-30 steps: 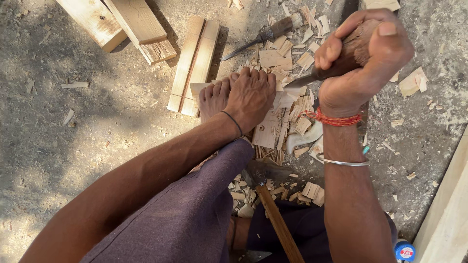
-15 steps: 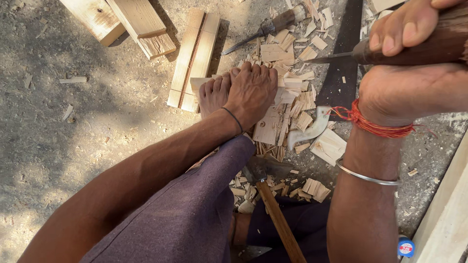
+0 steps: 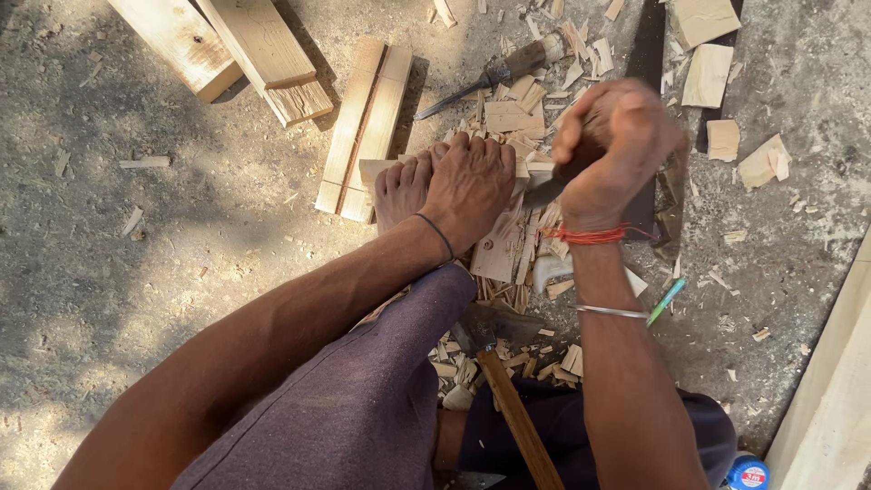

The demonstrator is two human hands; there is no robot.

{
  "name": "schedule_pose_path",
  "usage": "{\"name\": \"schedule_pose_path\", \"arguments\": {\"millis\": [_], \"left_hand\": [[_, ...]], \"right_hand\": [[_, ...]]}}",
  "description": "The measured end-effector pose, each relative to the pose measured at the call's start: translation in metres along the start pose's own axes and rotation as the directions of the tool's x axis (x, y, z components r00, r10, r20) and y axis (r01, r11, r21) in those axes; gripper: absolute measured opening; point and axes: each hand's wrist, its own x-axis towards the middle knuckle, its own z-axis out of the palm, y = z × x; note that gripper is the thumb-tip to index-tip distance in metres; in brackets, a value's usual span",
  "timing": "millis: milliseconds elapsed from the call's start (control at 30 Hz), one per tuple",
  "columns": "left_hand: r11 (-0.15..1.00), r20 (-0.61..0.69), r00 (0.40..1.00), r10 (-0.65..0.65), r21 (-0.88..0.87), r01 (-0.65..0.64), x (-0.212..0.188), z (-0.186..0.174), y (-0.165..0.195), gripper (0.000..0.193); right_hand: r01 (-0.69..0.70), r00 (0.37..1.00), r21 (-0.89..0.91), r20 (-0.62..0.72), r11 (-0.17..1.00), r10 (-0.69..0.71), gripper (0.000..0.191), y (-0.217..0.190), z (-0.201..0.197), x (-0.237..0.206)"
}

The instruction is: The person carves a small wooden block using a chisel and a wooden mallet. They hold the wood steady with their left hand and foot, then strike the chisel with the mallet to remove shavings. The person occasionally repositions the wood and continues carving.

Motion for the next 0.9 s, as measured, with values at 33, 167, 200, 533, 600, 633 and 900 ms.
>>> {"name": "schedule_pose_path", "arguments": {"millis": [33,167,200,533,600,633,900], "left_hand": [[1.0,0.009,1.0,0.009,-0.01,-0.009,0.002,-0.003,-0.001,0.032],[0.999,-0.002,1.0,0.0,-0.038,0.0,0.003,-0.001,-0.005,0.034],[0.999,-0.049,0.999,-0.003,-0.032,0.001,0.006,0.0,-0.006,0.033],[1.0,-0.078,0.997,-0.022,0.011,0.022,0.003,0.006,-0.008,0.02],[1.0,-0.106,0.994,-0.004,0.005,0.004,0.002,0.006,-0.008,0.022],[1.0,-0.073,0.997,-0.004,0.0,0.004,0.002,0.006,-0.008,0.022],[1.0,0.022,1.0,-0.021,-0.018,0.021,0.006,0.011,-0.007,0.022]], "right_hand": [[-0.041,0.999,-0.046,-0.004,0.998,0.041,0.037,-0.002,0.0,0.002],[-0.048,0.998,0.151,0.058,0.987,0.039,0.036,-0.012,-0.018,0.007],[-0.035,0.997,0.14,0.073,0.989,0.025,0.038,-0.013,-0.023,0.008],[-0.075,0.997,0.134,0.003,0.988,0.075,0.045,-0.015,-0.004,-0.002],[-0.067,0.995,0.119,0.079,0.991,0.058,0.058,-0.024,-0.01,0.001],[-0.06,0.994,0.097,0.101,0.994,0.05,0.062,-0.027,-0.014,0.003],[-0.071,0.996,-0.053,0.055,0.996,0.074,0.06,-0.005,-0.012,-0.003]]}}
